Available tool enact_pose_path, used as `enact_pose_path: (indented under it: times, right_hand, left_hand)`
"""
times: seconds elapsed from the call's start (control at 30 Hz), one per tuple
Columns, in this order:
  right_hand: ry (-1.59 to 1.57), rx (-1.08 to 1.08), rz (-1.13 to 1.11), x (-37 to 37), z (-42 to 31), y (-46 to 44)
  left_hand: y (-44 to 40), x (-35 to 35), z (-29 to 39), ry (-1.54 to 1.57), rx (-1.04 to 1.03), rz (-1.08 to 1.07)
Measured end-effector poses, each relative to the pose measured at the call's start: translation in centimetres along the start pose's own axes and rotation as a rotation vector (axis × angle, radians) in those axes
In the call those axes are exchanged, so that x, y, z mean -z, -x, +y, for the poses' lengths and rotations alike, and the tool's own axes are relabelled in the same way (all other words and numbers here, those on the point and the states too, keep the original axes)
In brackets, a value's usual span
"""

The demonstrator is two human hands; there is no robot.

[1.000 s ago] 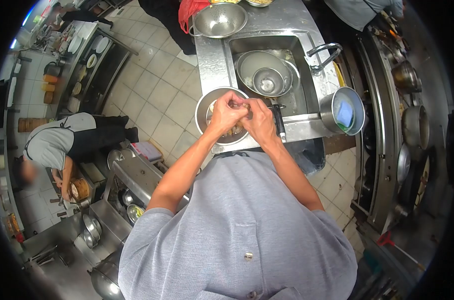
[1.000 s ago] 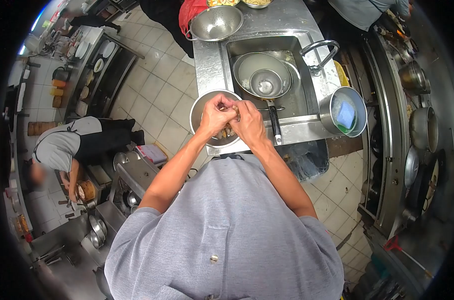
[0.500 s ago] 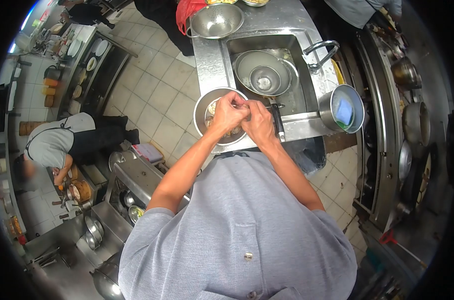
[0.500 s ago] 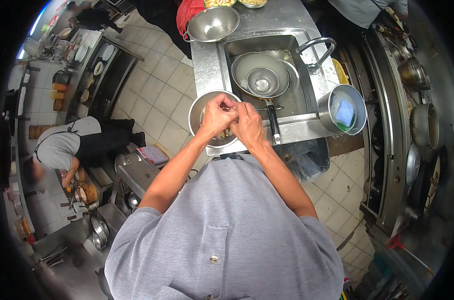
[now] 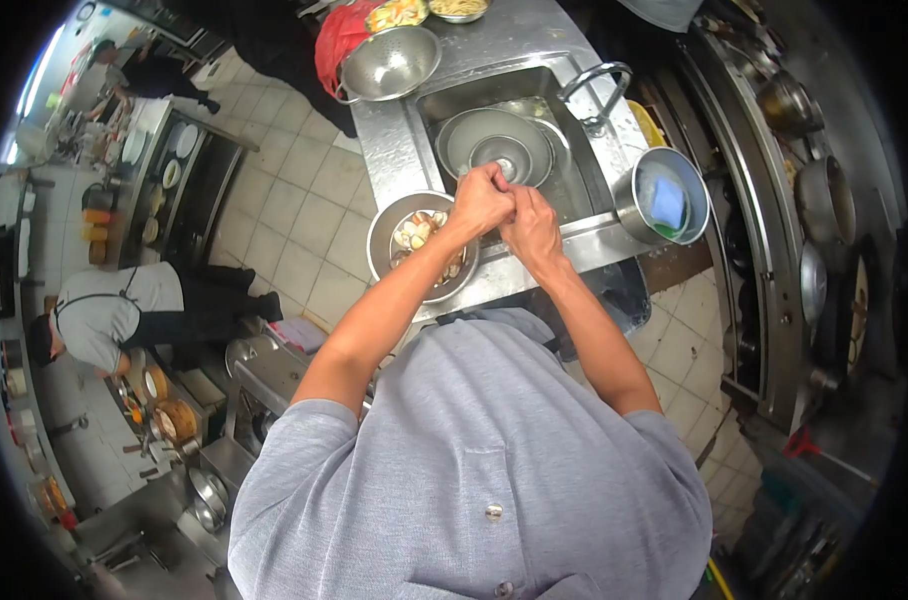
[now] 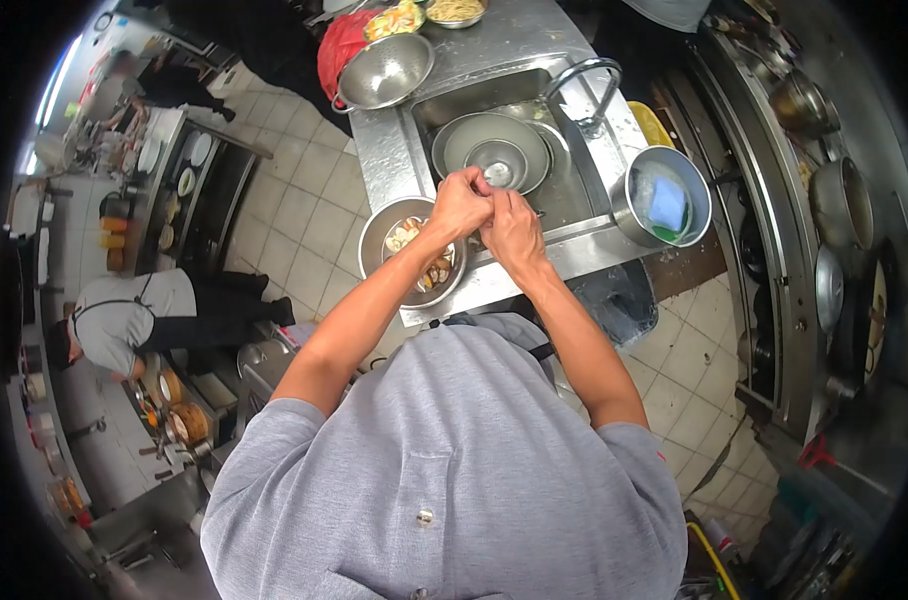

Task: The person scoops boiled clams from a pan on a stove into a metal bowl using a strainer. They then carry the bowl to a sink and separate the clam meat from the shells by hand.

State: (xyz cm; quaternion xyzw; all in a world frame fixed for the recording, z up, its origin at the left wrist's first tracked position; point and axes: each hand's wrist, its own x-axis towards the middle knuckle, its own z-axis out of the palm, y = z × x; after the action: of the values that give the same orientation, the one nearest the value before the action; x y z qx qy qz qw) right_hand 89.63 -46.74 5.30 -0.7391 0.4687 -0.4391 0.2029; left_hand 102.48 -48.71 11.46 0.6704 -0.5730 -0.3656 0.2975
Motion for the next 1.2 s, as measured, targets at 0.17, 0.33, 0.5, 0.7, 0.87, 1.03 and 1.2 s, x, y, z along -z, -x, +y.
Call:
enact_pose_path:
  times: [0.17,0.33,0.5,0.7,0.87,1.03,1.2]
  right_hand:
    - [0.053,-0.045,-0.012,0.6,2.5,-0.4]
    - [0.074,-0.098,-0.003,0.7,4.7,-1.0]
    - [-0.043,-0.282,-0.05,2.5,7.0,-2.2]
    - [-0.71,-0.707,-0.072,2.8,10.8,-3.0]
    - [-0.908,-0.736,-0.01,2.6,10.2,-2.5]
    - [-0.905,-0.693,0.011,3.1,9.6,-3.1]
    - [-0.095,-0.432,0.203,13.0,10.8,-9.0]
  left_hand:
    - [-3.7,-3.5,-1.2,-0.23,-0.077,0.025]
    - [-4.8,-5.7,-0.2,-0.23,-0.048,0.025]
    - [-6.3,-5.9,-0.9,-0.149,-0.021,-0.056]
    - [-7.3,-5.8,-2.8,0.251,0.096,-0.19]
    - [-5.8,-3.8,-1.0,0.064,0.048,-0.269]
    - [-5.6,-3.7,-1.4,0.304,0.047,-0.27]
    - [-5.6,-0.1,-0.4,0.34,-0.027,-0.178]
